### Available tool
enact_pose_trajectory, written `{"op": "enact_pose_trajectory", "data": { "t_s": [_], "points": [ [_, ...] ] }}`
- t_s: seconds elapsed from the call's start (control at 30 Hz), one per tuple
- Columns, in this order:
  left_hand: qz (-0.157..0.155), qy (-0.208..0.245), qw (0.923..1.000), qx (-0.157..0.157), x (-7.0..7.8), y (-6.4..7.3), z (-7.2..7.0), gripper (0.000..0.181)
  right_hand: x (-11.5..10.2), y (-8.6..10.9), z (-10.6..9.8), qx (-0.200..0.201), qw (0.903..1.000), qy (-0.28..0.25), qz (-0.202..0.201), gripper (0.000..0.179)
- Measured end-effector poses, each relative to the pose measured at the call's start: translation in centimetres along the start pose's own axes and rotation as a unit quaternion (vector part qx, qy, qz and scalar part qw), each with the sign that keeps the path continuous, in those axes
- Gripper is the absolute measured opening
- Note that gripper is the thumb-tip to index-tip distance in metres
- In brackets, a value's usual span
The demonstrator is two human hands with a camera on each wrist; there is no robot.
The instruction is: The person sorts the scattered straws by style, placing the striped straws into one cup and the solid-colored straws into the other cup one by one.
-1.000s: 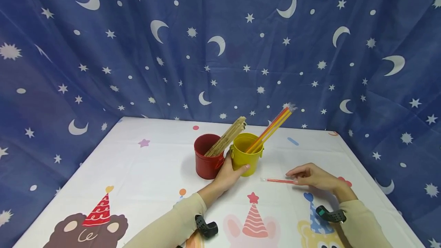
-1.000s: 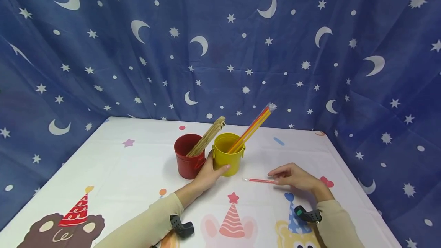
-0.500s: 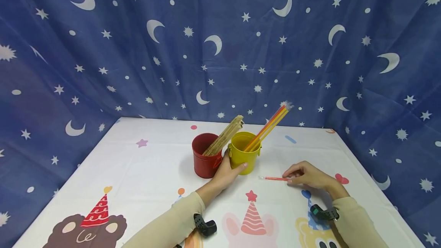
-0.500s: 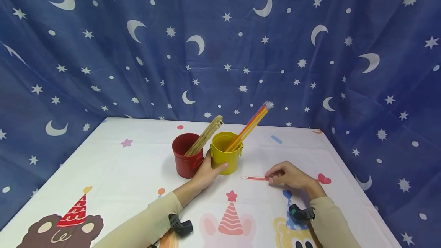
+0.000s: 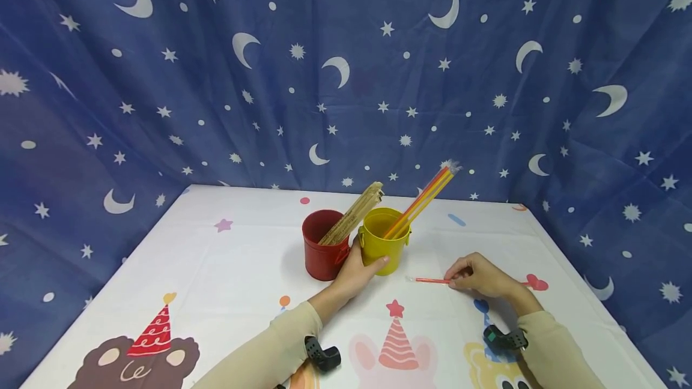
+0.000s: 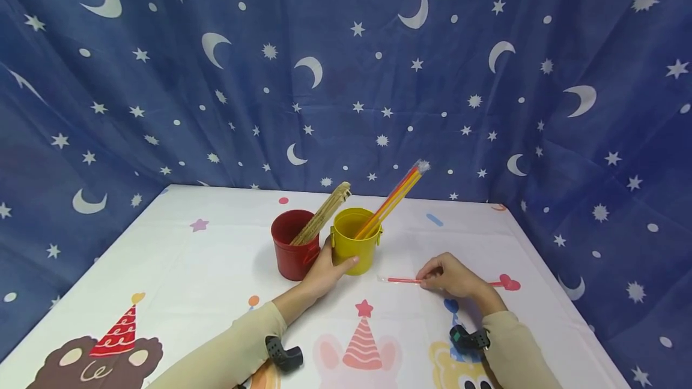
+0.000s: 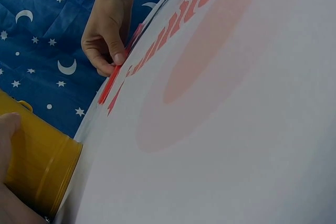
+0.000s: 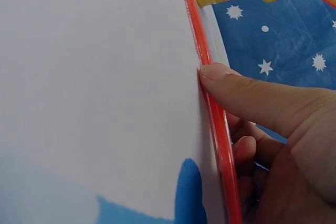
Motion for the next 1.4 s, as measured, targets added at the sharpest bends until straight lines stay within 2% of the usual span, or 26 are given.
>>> {"op": "enact_pose_trajectory", "data": {
  "t_s": [0.27, 0.5, 0.8, 1.07, 1.27, 1.4],
  "points": [
    [0.005, 0.009, 0.9999, -0.004, -0.2, 0.0, 0.0, 0.084, 0.0, 0.2, 0.3, 0.004, 0.9999, 0.000, 0.015, 0.016],
    [0.005, 0.007, 1.0000, -0.002, -0.2, 0.0, 0.1, 0.084, -0.8, 0.4, -0.3, 0.009, 0.9989, 0.005, 0.045, 0.018],
    [0.007, 0.006, 1.0000, -0.001, 0.0, 0.1, 0.1, 0.084, -3.0, 0.9, -2.4, 0.035, 0.9991, -0.018, -0.019, 0.014],
    [0.007, 0.008, 0.9999, 0.002, 0.0, 0.0, 0.0, 0.083, -5.0, 1.2, -3.8, 0.062, 0.9969, -0.040, -0.029, 0.020],
    [0.011, 0.009, 0.9999, 0.000, 0.1, 0.0, 0.0, 0.084, -6.8, 1.6, -4.8, 0.118, 0.9878, -0.089, -0.048, 0.013],
    [0.014, 0.013, 0.9998, 0.005, -0.1, 0.5, 0.1, 0.085, -8.4, 1.6, -5.0, 0.131, 0.9738, -0.175, -0.062, 0.021]
  ]
}}
Point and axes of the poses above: each hand's wrist, its own y-axis away from the middle knuckle, its own z-axis out of the palm, x = y × z, the point moved 2 cm from there along -y, towards the middle knuckle, and after that the axes turned 13 degrees about x, right-handed, at the moved point
